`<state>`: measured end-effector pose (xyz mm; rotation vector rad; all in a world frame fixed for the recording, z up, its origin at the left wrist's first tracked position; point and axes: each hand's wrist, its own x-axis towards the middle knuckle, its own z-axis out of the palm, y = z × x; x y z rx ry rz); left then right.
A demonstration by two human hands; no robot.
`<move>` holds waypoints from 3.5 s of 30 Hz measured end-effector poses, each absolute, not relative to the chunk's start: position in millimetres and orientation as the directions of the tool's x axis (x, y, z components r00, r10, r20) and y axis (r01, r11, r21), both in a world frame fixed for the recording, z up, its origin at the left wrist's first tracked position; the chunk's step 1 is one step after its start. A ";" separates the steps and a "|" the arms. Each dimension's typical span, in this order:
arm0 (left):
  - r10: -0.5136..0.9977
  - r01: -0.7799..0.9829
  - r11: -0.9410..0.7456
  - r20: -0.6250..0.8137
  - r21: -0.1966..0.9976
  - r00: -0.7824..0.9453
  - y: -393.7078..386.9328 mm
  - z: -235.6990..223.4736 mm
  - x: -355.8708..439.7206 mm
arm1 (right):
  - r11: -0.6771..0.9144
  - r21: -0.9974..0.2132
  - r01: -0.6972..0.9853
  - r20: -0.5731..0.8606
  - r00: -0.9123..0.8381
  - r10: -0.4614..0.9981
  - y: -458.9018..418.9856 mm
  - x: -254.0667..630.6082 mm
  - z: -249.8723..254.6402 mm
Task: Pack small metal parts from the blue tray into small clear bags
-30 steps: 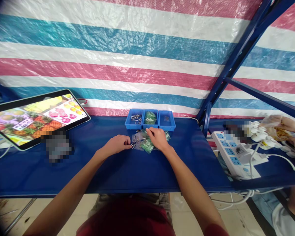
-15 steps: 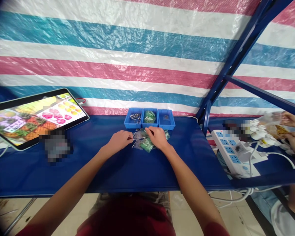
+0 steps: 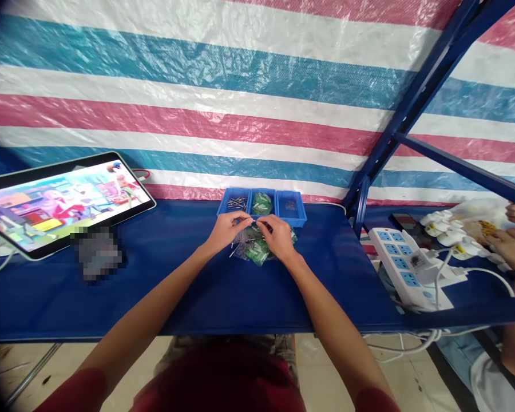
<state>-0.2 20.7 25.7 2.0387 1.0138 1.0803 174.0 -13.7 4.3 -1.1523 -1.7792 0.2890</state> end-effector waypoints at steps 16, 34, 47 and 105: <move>0.917 -0.040 -0.343 0.344 0.939 0.201 12.4 9.5 11.8 | 0.466 -0.691 0.553 0.473 -0.142 0.870 -15.0 171.5 5.1; 0.884 0.068 -0.338 0.292 0.939 0.364 13.4 15.2 0.7 | 0.509 -0.702 0.499 0.547 -0.080 0.833 -16.6 172.6 8.1; 0.891 -0.016 -0.277 0.263 0.961 0.369 17.1 13.1 0.7 | 0.479 -0.739 0.474 0.517 -0.056 0.854 -15.7 173.4 7.8; 0.946 -0.186 -0.202 0.241 0.961 0.218 9.2 9.8 8.8 | 0.475 -0.757 0.448 0.485 -0.103 0.869 -15.8 170.7 9.0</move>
